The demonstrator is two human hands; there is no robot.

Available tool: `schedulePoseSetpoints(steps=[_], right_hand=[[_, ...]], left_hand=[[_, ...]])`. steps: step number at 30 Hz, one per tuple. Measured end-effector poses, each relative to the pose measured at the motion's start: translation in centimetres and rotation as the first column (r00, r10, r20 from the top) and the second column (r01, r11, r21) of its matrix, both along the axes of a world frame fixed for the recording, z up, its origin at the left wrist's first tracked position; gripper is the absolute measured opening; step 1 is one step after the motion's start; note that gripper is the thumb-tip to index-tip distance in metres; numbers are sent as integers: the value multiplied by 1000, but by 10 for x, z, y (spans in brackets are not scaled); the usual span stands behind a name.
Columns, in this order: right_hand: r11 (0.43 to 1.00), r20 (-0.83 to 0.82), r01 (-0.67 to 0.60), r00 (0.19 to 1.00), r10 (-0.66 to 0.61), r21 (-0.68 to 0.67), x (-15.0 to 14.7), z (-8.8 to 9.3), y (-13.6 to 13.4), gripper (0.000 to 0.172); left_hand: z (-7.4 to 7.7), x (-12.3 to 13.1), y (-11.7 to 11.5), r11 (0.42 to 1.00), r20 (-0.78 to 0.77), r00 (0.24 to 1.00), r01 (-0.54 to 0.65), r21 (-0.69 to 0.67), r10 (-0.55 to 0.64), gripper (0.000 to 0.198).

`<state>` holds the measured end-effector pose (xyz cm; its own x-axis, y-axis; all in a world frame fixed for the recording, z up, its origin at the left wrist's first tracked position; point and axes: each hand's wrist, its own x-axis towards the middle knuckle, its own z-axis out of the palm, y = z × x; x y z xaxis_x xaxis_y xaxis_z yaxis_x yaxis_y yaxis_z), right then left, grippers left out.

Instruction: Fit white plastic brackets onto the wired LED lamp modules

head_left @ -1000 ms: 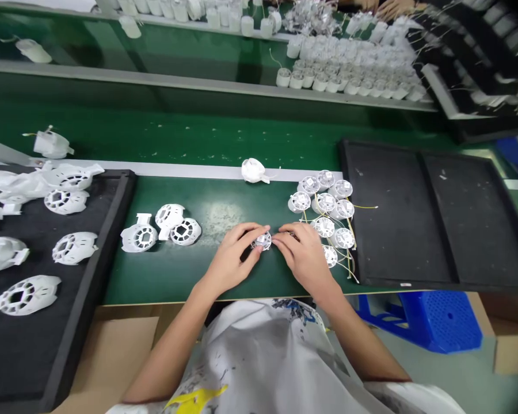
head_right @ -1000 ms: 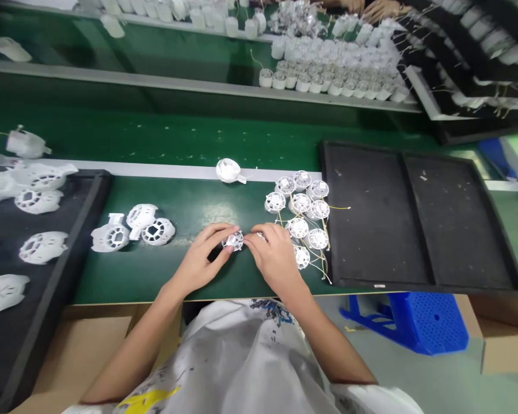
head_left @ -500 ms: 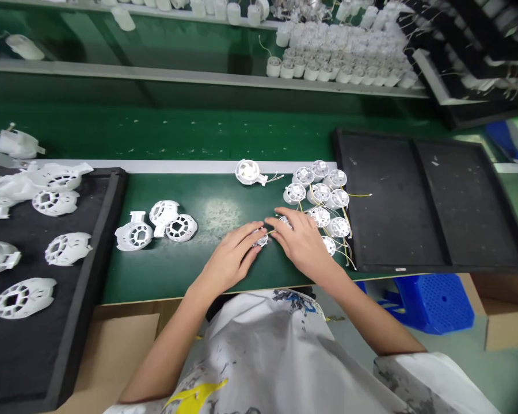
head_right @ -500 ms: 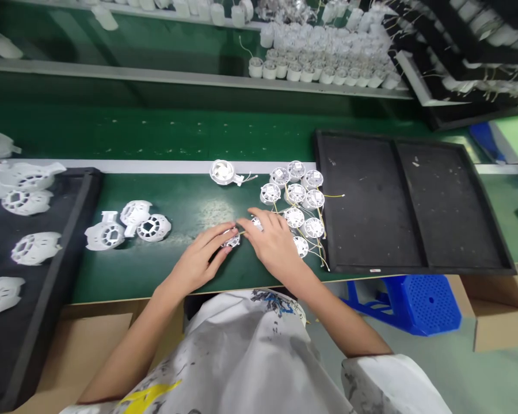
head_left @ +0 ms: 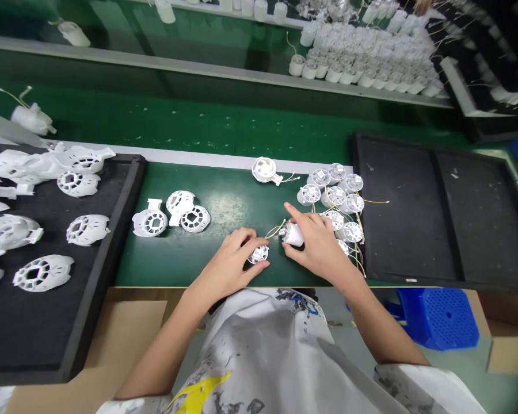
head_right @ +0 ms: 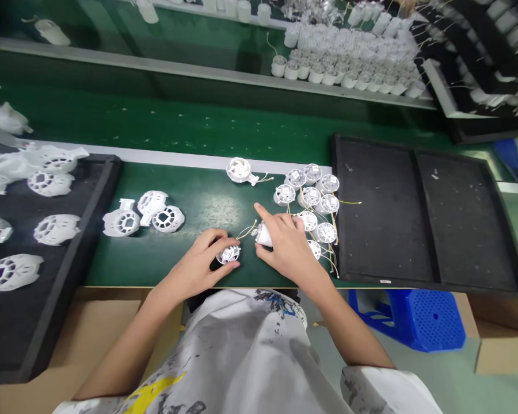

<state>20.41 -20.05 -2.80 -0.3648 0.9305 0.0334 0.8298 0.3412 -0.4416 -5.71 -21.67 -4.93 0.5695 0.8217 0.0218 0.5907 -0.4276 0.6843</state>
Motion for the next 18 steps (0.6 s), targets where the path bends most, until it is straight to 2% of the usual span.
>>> schedulePoseSetpoints(steps=[3, 8, 14, 18], right_hand=[[1000, -69, -4, 998, 3, -14, -1, 2, -2, 82], [999, -130, 23, 991, -17, 47, -6, 0, -10, 40], [1000, -388, -9, 922, 2, -15, -13, -10, -13, 33], [999, -419, 2, 908, -24, -51, -19, -19, -9, 36]], left_hand=[[1, 2, 3, 1000, 8, 1000, -30, 5, 30, 38], [-6, 5, 3, 985, 58, 985, -166, 51, 163, 38], [-12, 7, 2, 965, 59, 976, -217, 148, 210, 37], [-6, 10, 2, 941, 132, 962, -262, 215, 238, 38]])
